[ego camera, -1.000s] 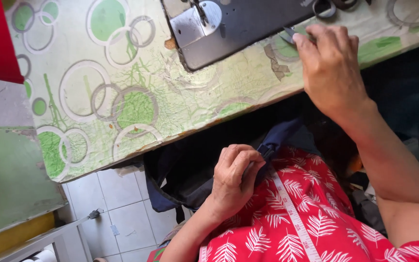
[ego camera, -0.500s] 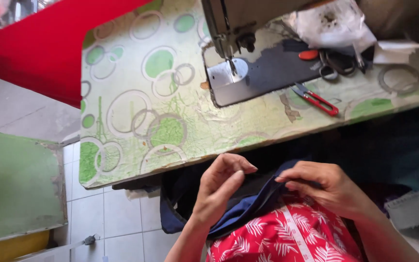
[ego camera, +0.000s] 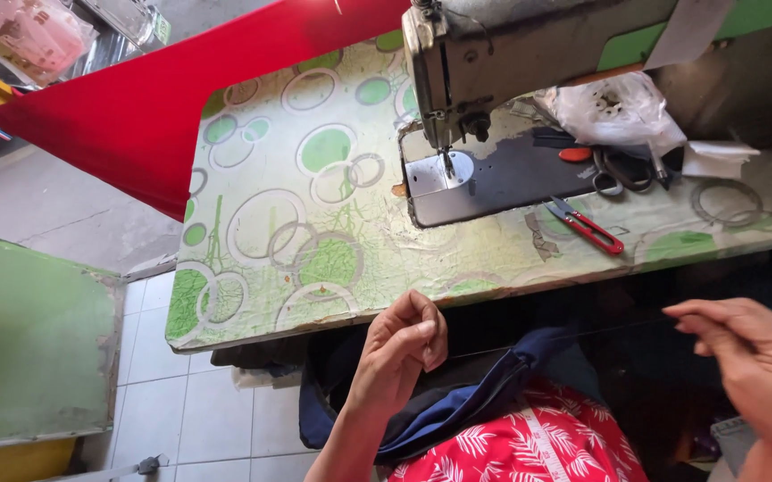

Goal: The person prepares a blue and black backpack for repair by pinning sections of the fabric together, using small pins and a pair of thread snips.

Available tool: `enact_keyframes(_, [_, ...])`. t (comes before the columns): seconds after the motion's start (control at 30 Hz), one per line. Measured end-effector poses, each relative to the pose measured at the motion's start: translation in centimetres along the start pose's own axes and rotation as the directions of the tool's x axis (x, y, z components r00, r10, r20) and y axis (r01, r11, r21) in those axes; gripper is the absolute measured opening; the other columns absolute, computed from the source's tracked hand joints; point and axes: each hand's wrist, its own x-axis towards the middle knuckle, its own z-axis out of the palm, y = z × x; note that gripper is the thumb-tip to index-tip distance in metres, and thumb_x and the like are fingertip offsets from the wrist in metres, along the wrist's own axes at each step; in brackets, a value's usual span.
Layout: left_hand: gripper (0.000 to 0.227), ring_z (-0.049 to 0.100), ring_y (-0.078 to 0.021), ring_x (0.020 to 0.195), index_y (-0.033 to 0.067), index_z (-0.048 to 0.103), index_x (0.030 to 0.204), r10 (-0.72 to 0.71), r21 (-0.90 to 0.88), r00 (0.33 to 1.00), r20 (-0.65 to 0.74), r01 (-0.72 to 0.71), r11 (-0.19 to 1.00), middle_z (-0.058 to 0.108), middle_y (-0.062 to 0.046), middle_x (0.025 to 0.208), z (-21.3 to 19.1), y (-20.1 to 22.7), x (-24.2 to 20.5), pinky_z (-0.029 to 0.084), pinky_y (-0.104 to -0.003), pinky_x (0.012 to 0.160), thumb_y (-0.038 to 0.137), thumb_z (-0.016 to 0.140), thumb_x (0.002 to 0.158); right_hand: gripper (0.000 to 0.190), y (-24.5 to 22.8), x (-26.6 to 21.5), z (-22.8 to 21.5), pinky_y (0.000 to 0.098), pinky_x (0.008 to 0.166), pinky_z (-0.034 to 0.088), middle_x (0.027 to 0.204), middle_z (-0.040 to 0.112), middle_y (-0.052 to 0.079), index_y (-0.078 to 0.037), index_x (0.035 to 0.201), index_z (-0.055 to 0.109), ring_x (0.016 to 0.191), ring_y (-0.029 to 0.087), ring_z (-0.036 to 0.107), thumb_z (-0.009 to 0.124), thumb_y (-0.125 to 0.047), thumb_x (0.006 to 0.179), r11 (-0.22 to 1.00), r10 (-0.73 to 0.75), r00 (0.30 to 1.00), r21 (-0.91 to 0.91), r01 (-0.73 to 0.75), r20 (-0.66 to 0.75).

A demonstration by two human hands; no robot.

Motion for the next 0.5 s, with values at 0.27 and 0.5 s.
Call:
enact_keyframes(0.27, [0.014,0.045,-0.0094,0.057,0.0049,0.051,0.091,-0.023,0.311,0.999,0.039,0.010,0.950,0.057,-0.009,0.073,0.2,-0.6,-1.3,0.038,-0.020,0.054,0.010,0.060,0.101,0.017,14.0,-0.8,-4.9,0.0289,0.089,0.048,0.104,0.067,0.018,0.005,0.122,0.067,0.098,0.022,0.063,0.055,-0.006,0.119,0.997,0.039,0.994,0.076,-0.031,-0.105])
enact_keyframes(0.5, [0.008,0.049,-0.0103,0.061,0.0101,0.053,0.097,-0.147,0.850,0.975,0.164,-0.064,0.523,0.057,0.000,0.074,3.2,-0.9,-0.7,0.044,-0.027,0.060,0.010,0.060,0.101,0.007,20.6,-0.7,-7.3,0.0214,0.066,0.056,0.126,0.061,0.005,-0.027,0.111,0.066,0.082,0.009,0.061,0.059,-0.024,0.110,0.752,-0.089,0.981,0.634,0.181,-0.174])
